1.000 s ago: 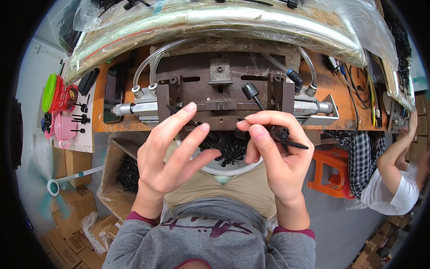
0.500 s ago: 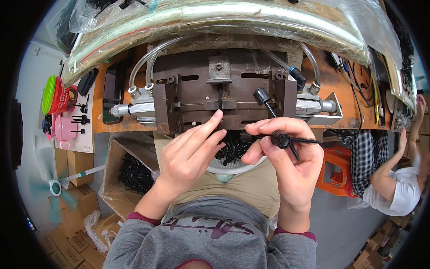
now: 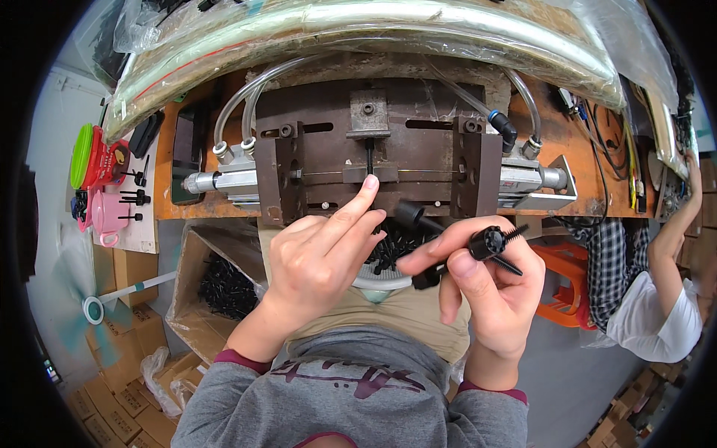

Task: Assembling small black plastic components using a pneumatic jig.

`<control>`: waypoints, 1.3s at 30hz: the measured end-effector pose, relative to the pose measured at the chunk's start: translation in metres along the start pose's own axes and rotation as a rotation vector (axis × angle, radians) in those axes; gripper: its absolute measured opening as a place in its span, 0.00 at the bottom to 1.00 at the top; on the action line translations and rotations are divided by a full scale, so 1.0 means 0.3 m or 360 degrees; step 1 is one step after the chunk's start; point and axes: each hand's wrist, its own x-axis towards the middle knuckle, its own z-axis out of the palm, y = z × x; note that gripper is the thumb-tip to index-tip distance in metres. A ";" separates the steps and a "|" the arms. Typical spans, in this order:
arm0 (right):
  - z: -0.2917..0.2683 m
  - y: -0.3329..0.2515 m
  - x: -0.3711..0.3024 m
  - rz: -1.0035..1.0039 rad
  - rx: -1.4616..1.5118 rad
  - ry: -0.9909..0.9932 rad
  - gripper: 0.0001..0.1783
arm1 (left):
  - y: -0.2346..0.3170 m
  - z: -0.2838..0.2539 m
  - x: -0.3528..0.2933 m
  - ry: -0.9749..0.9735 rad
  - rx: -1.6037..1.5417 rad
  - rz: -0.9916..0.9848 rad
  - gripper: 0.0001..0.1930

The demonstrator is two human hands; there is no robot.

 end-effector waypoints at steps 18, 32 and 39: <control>-0.049 0.008 0.024 0.0239 0.0204 -0.0158 0.17 | 0.002 -0.168 -0.004 -0.0124 -0.1438 -0.0090 0.17; 0.007 0.029 -0.027 -0.0818 -0.1578 0.0474 0.17 | -0.002 0.000 0.007 0.0047 0.0027 0.0032 0.14; 0.013 0.077 -0.013 -0.1278 -0.1826 0.0454 0.19 | 0.006 -0.016 0.009 -0.0033 0.0038 -0.0025 0.14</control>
